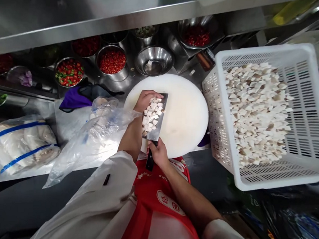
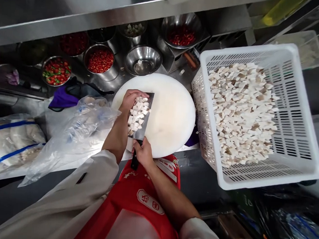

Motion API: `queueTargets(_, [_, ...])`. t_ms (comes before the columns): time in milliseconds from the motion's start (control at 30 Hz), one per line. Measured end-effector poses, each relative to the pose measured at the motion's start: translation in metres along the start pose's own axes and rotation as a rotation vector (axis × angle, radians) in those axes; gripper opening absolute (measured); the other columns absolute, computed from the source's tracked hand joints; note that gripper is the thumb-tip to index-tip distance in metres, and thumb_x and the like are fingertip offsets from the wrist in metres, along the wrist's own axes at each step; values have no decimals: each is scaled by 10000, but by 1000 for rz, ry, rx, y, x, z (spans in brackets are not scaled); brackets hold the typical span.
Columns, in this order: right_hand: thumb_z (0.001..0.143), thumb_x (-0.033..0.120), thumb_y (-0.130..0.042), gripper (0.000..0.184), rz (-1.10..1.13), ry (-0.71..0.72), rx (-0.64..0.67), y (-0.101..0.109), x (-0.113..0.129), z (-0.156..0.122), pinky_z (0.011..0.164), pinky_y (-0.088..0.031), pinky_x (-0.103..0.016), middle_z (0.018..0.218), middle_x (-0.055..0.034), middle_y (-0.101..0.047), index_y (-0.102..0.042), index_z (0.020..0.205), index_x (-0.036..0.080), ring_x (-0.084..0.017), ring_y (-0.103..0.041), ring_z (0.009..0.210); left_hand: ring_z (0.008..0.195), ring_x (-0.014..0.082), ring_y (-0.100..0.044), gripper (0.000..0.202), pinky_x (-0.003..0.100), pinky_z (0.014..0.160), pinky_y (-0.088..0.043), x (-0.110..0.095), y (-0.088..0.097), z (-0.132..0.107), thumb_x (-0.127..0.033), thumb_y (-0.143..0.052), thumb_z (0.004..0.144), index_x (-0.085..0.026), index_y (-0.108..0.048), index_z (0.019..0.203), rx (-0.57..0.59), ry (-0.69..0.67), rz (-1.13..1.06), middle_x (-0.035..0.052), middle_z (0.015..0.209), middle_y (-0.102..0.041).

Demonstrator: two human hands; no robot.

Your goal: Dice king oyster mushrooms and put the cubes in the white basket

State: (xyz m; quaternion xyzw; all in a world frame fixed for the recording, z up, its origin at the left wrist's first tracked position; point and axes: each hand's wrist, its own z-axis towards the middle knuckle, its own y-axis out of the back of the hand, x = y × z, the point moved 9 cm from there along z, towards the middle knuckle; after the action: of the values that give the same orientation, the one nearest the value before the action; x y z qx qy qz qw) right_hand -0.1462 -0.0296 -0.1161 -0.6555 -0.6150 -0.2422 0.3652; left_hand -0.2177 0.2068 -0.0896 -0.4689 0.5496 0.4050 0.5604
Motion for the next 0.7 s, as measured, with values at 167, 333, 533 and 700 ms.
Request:
queueTargets(167, [869, 444, -553, 231, 36, 58, -9, 28, 31, -10, 432, -463, -279, 546, 96, -527, -407, 852, 265, -145, -527, 424, 942, 223, -712, 290, 356, 887, -550, -15, -25, 19, -325, -515, 812, -189, -695, 631, -4, 12, 3, 44, 824, -759])
queueTargets(333, [866, 404, -560, 193, 11, 202, -117, 103, 98, -34, 438, -455, -262, 550, 86, -549, -437, 854, 256, -145, -543, 446, 898, 225, -711, 286, 363, 855, -563, -79, -125, 74, -317, -517, 841, -175, -693, 665, 95, -127, -87, 52, 830, -753])
queueTargets(533, [806, 363, -602, 197, -42, 329, -441, 255, 172, -81, 461, -466, -293, 538, 68, -570, -456, 879, 253, -165, -549, 439, 1059, 247, -683, 397, 425, 1004, -499, -125, -333, 155, -396, -433, 983, -152, -695, 813, 309, -233, 6, 39, 937, -745])
queueTargets(700, [685, 279, -617, 207, 61, 267, -595, 370, 186, -104, 426, -433, -288, 500, 66, -552, -465, 822, 250, -155, -499, 413, 1292, 241, -547, 359, 442, 1136, -387, -126, -467, 134, -426, -423, 998, -200, -682, 1102, 541, -370, 204, 53, 1290, -652])
